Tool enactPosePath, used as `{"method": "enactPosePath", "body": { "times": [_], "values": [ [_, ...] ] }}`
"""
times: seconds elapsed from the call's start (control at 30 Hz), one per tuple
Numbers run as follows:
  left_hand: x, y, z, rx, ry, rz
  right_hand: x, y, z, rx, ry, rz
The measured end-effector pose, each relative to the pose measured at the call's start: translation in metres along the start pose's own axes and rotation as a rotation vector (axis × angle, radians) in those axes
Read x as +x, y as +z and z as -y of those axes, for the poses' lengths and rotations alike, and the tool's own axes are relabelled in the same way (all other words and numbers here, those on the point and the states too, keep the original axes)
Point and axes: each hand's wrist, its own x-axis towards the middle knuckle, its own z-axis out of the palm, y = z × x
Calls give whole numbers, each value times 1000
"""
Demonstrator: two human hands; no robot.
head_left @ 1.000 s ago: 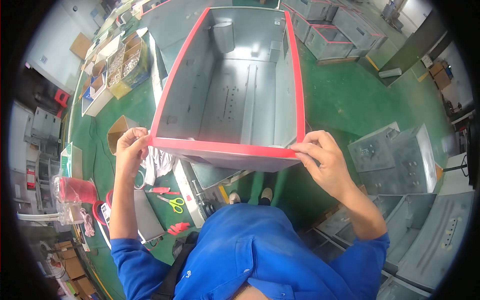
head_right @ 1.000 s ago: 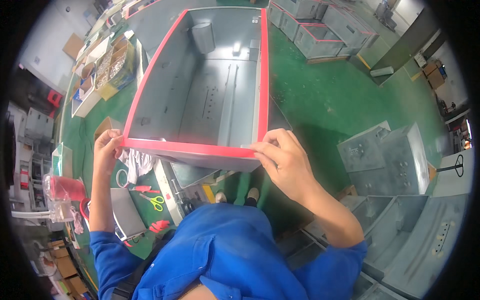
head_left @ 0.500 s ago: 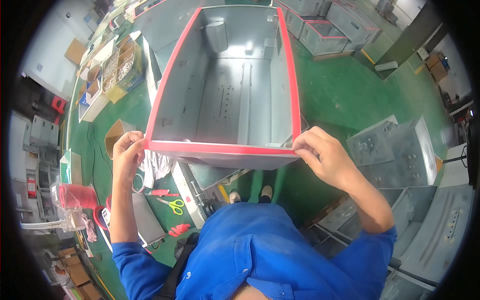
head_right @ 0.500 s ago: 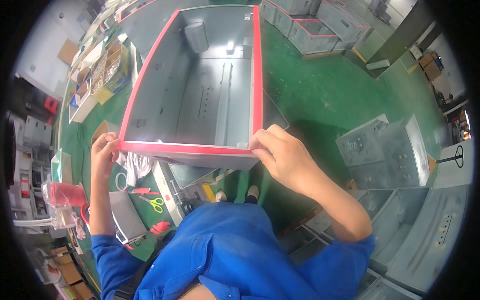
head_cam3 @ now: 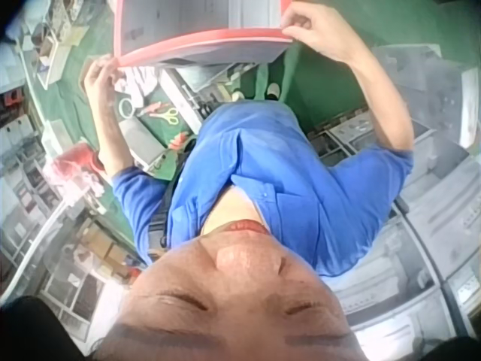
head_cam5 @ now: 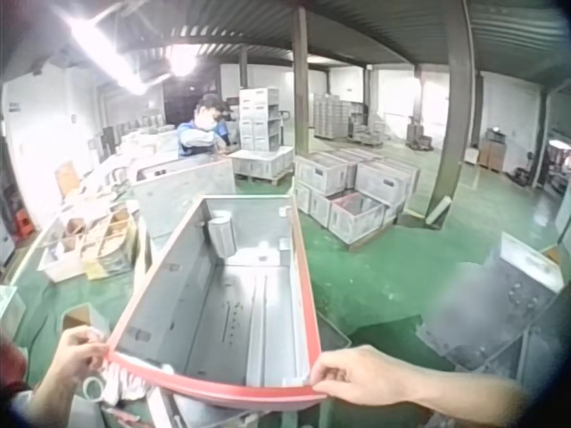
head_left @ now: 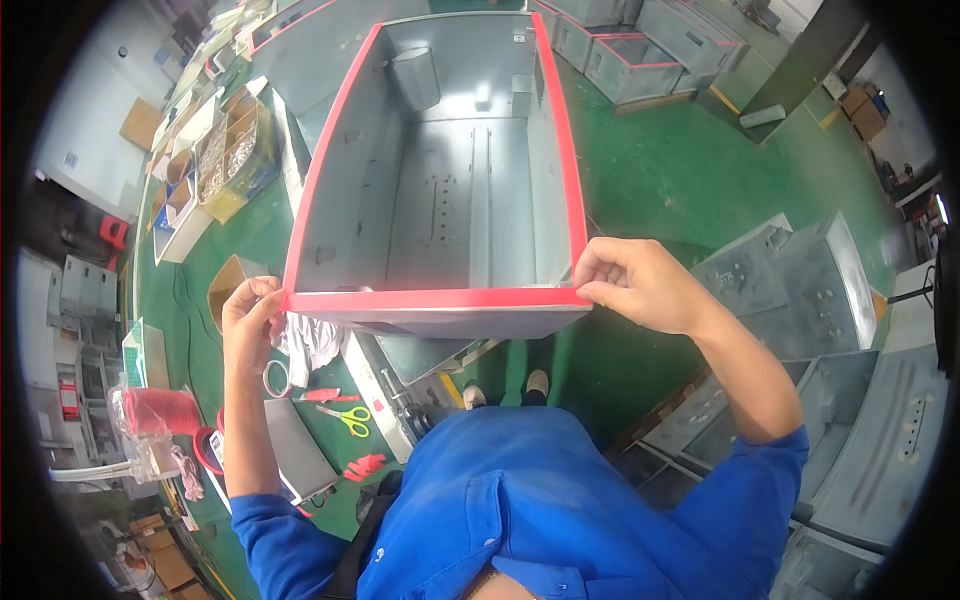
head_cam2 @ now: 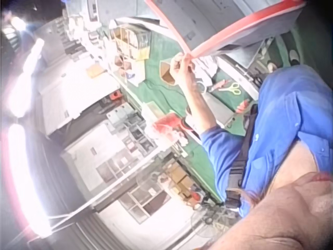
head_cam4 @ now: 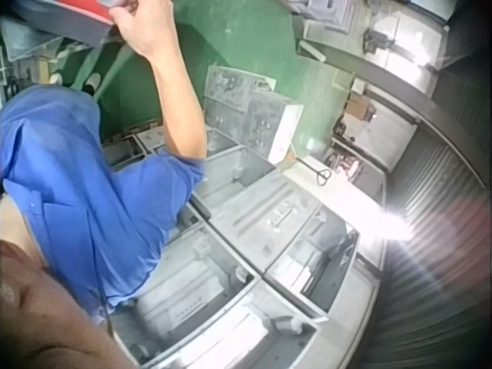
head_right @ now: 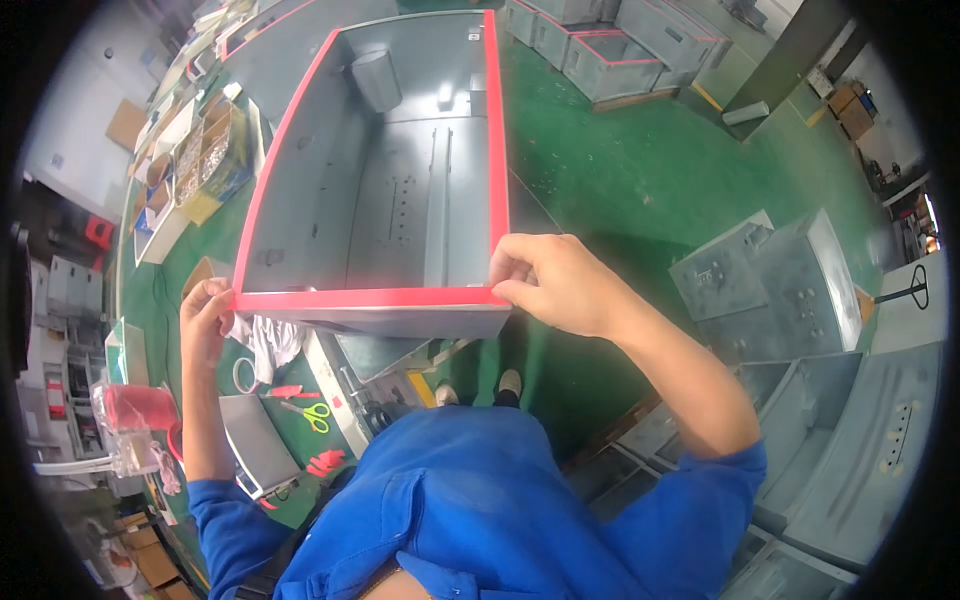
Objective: The recorder applies red adhesive tape and trims edges on a metal fabrication box.
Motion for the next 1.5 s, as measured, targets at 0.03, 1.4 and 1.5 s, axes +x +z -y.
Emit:
{"method": "enactPosePath", "body": {
  "times": [0.03, 1.4, 1.5],
  "values": [
    [0, 0, 0, 1, 6, 4, 1, 0, -1, 7, -4, 6],
    [2, -1, 1, 2, -12, -7, 3, 0, 6, -55, 17, -1],
    [2, 0, -1, 6, -17, -4, 2, 1, 6, -78, -1, -22]
  ]
}}
